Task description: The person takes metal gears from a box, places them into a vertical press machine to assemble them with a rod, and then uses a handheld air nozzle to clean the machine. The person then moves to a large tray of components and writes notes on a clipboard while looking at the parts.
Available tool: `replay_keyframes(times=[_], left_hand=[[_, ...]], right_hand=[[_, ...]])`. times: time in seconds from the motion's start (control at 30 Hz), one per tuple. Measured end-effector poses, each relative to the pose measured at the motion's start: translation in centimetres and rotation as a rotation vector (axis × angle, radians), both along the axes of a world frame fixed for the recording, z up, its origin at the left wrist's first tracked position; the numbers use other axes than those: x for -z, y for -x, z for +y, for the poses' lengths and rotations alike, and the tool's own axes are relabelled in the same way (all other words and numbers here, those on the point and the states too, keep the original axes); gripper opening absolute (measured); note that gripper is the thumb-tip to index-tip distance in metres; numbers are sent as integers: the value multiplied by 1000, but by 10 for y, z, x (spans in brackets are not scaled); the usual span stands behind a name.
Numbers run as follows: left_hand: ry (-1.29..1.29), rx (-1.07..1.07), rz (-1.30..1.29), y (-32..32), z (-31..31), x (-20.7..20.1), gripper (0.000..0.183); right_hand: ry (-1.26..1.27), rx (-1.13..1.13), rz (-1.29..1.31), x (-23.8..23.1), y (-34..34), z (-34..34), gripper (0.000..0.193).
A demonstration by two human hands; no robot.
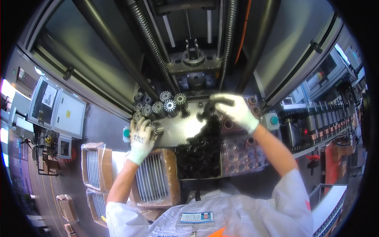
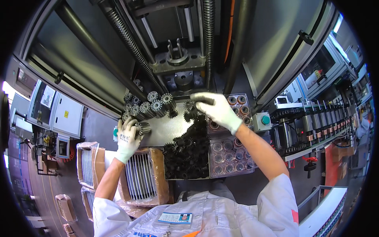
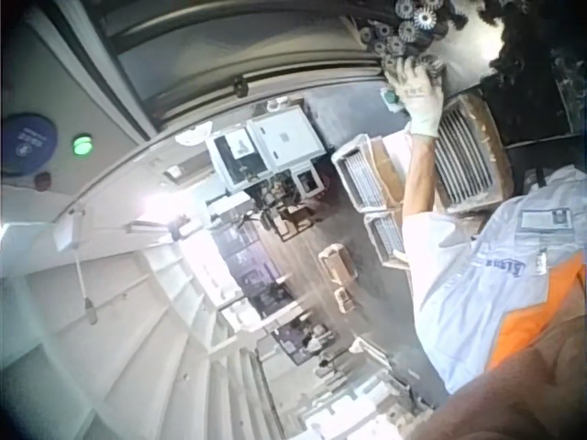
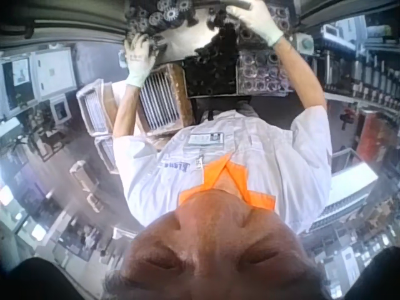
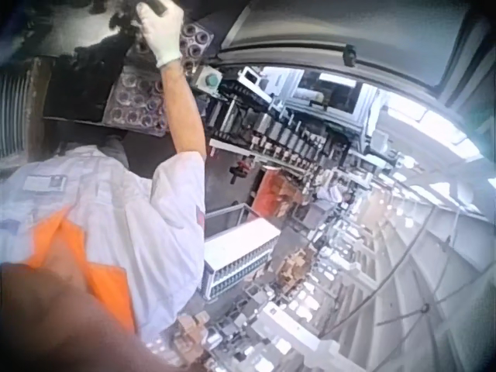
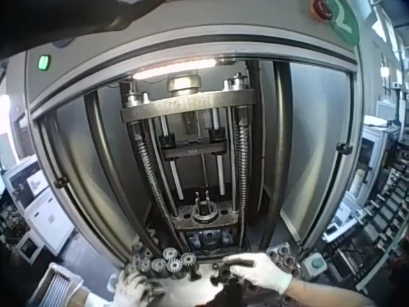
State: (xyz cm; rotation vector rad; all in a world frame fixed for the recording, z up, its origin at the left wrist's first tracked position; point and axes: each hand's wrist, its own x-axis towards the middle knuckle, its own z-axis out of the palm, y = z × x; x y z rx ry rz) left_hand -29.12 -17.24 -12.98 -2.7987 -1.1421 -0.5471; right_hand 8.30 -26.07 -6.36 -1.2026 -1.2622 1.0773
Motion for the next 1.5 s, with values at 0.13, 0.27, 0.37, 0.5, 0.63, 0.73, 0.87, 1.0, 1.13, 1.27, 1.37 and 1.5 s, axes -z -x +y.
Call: replay_keyframes(times=[0.13, 0.27, 0.37, 0.5, 0.63, 0.73, 0.87, 1.0, 1.13, 1.27, 1.37, 1.5], left_hand=[[376, -73, -447, -22, -22, -42, 36], [337, -29, -583, -40, -27, -51, 34], [302, -7, -574, -53, -24, -58, 33], [345, 32, -634, -76, -9, -64, 34], [245, 62, -664, -111, 14, -79, 34], [184, 68, -664, -142, 40, -88, 32], [168, 112, -728, -192, 83, -96, 31], [57, 180, -548, -225, 116, -109, 32], [119, 226, -281, -236, 145, -129, 35], [337, 118, -321, -254, 145, -132, 27], [266, 128, -243, -266, 135, -117, 29], [189, -13, -175, -246, 147, -50, 30]], right_hand=[[23, 111, -65, -36, -2, 69, 32], [-161, 263, -96, -24, -6, 139, 33], [-130, 277, -51, 1, -15, 175, 35], [84, 327, -254, 20, -29, 200, 40], [168, 344, -198, 11, -21, 190, 41], [-80, 499, -473, 14, -5, 154, 50], [-41, 206, -913, 44, -1, 79, 41], [-76, -55, -1061, 61, 0, 36, 39], [-282, -111, -1143, 77, 10, 37, 30], [-418, -177, -1218, 96, 20, 53, 23], [-424, -186, -1329, 114, 17, 55, 20], [-348, -363, -1485, 115, 44, 69, 17]])
